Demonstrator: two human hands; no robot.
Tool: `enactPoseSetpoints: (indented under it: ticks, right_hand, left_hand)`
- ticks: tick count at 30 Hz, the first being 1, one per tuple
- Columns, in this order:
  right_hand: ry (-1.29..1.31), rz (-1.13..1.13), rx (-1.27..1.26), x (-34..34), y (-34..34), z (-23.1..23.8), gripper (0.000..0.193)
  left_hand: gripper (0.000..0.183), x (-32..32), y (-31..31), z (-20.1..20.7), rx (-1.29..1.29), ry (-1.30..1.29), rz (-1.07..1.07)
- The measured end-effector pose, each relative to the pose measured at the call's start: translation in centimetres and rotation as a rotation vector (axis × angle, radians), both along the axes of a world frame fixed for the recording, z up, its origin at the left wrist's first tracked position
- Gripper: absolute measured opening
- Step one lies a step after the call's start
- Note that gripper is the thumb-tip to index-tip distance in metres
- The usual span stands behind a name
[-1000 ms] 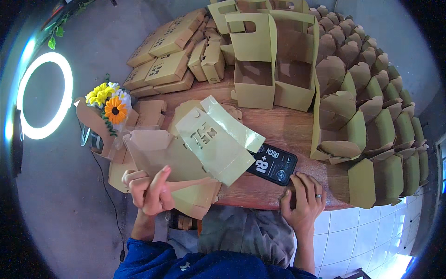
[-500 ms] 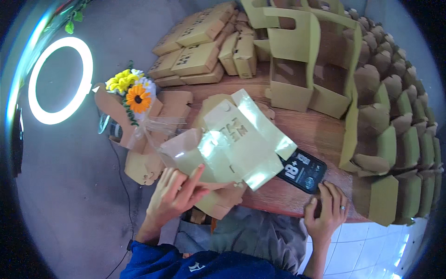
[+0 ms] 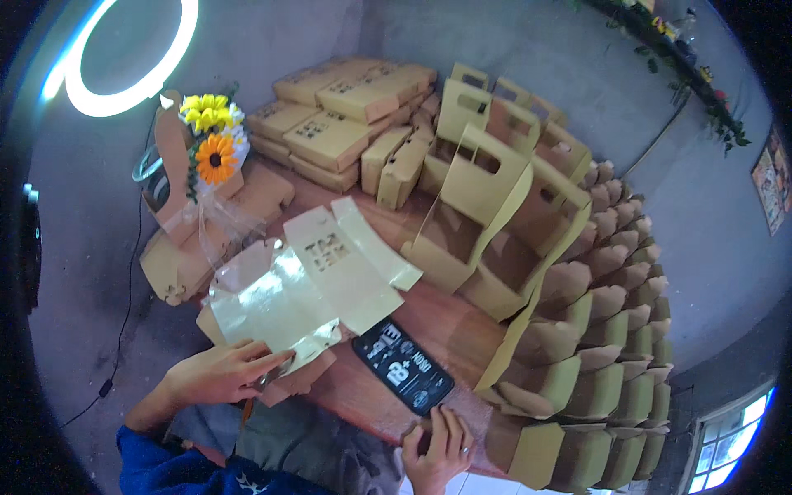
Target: Assembling and folding cardboard food boxes on a counter.
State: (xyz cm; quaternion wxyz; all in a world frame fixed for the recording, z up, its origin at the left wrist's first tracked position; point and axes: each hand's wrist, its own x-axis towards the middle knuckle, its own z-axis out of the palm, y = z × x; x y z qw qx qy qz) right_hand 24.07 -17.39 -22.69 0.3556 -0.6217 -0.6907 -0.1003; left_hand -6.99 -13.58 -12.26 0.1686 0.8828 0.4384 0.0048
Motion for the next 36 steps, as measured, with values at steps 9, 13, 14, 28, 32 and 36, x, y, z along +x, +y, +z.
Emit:
enactPoseSetpoints:
  ticks: [9,13,14,28,32,36]
  right_hand:
    - [0.065,-0.087,0.085,1.1,0.0,2.3,0.024]
    - [0.081,-0.078,0.073,1.3,-0.2,2.5,0.023]
    - [0.077,-0.052,0.062,1.4,-0.2,2.7,0.023]
    - [0.062,-0.138,0.045,1.6,0.7,0.3,0.029]
    - [0.031,-0.119,-0.007,2.3,0.5,-0.8,0.030]
    - [0.061,-0.107,-0.034,0.9,0.6,0.4,0.031]
  left_hand:
    - [0.061,0.2,2.2,0.8,-0.314,-0.080,0.025]
    - [0.053,0.3,2.0,1.2,-0.252,-0.068,0.050]
    - [0.055,0.3,2.0,1.5,-0.208,0.001,0.023]
    - [0.043,-0.9,2.0,-1.3,-0.107,-0.349,0.020]
    - [0.044,0.6,2.1,-0.8,-0.136,-0.294,0.073]
    - [0.040,-0.8,2.1,-0.5,-0.200,-0.305,0.064]
